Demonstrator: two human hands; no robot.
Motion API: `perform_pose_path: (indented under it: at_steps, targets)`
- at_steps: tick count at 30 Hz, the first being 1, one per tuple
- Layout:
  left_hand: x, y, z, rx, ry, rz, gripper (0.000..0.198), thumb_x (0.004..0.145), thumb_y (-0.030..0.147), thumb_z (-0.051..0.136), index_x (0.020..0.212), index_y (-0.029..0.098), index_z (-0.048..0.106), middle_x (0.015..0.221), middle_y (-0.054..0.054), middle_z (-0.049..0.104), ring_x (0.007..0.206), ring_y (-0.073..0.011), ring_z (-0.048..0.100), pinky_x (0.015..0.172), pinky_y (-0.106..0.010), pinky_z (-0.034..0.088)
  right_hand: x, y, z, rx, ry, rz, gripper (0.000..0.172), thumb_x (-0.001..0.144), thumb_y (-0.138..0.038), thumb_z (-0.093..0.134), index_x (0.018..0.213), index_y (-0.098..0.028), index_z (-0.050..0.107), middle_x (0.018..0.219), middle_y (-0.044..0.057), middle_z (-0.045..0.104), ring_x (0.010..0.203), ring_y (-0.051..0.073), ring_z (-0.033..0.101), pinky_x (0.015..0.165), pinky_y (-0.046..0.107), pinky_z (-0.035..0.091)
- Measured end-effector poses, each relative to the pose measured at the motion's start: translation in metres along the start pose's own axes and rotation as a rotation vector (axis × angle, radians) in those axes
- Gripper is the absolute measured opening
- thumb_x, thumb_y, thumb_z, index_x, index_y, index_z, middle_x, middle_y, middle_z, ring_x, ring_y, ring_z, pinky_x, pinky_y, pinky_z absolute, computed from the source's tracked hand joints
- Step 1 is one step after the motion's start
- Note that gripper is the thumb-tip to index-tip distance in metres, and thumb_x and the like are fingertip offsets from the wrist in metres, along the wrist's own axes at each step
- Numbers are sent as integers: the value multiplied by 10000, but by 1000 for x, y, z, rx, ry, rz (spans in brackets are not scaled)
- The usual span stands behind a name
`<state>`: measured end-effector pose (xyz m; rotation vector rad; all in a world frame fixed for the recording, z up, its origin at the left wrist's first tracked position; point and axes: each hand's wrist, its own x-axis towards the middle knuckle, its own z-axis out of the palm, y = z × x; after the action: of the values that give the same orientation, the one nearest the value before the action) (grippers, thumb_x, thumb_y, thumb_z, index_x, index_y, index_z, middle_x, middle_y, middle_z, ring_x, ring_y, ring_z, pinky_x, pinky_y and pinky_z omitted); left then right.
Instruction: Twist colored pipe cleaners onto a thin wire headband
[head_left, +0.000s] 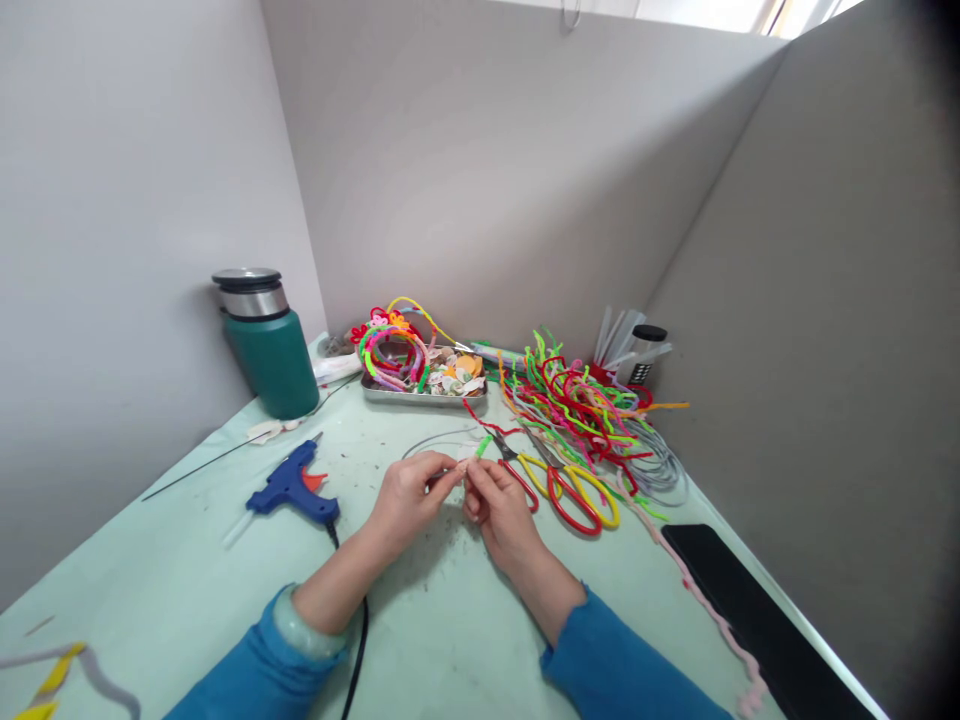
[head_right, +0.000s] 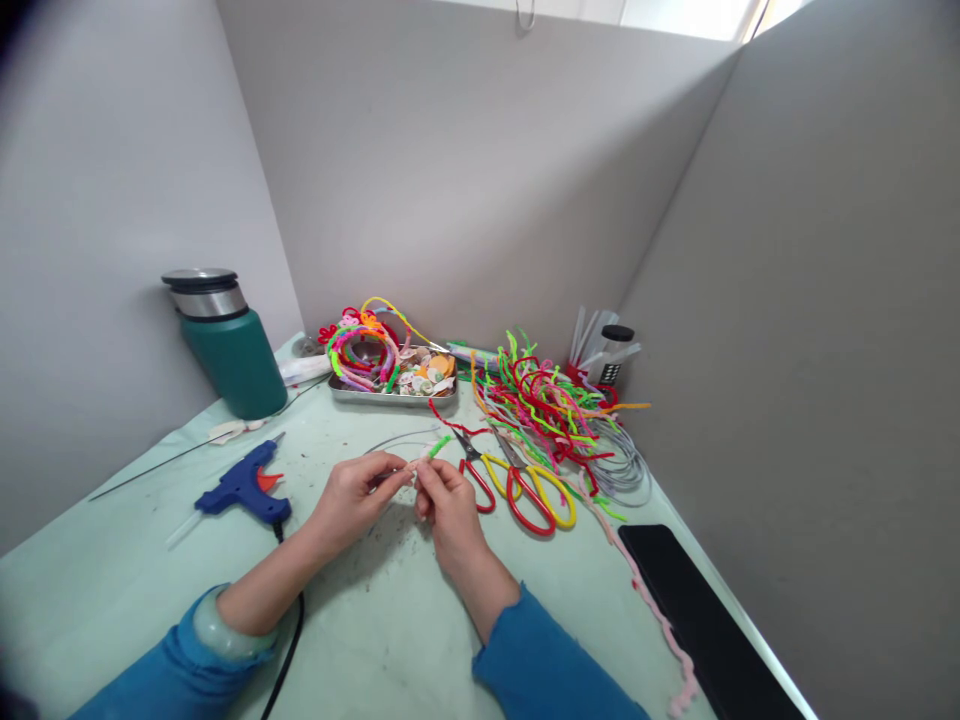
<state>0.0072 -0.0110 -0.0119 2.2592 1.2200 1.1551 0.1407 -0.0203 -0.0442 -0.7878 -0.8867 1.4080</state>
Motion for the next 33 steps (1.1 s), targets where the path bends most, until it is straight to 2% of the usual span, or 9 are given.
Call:
perform_pose_path:
  at_steps: [7, 14, 22, 33]
  targets:
    - [1, -3, 1, 11, 55, -36, 189, 821, 270, 490, 812, 164, 646, 746, -29, 661, 647, -120, 567, 596, -199, 409, 0, 6, -4, -99, -17, -21, 199, 731, -363, 628, 717, -174, 566, 492, -63, 450, 397, 57, 361, 393, 193, 258]
    - [-1, -3, 1, 85, 8, -53, 206, 832, 262, 467, 825, 182, 656, 755, -20, 681, 648, -123, 584, 576, -195, 400, 0, 8, -5, -162, -31, -8, 218, 754, -378, 599, 696, -170, 566, 448, -59, 448, 389, 61, 345, 395, 194, 251]
    - [-3, -10, 4, 193, -4, 47, 206, 817, 204, 488, 913, 190, 670, 839, -52, 702, 752, -160, 630, 683, -236, 446, 1, 6, -5, -123, -21, 1, 241, 770, -380, 595, 690, -155, 562, 468, -49, 455, 407, 58, 352, 405, 188, 264]
    - [-3, -10, 3, 250, -57, 170, 264, 839, 141, 436, 993, 209, 640, 842, -46, 684, 784, -153, 622, 703, -240, 461, 3, 8, -6, -146, -1, 22, 296, 776, -410, 582, 657, -139, 572, 454, -41, 457, 396, 55, 364, 391, 182, 263]
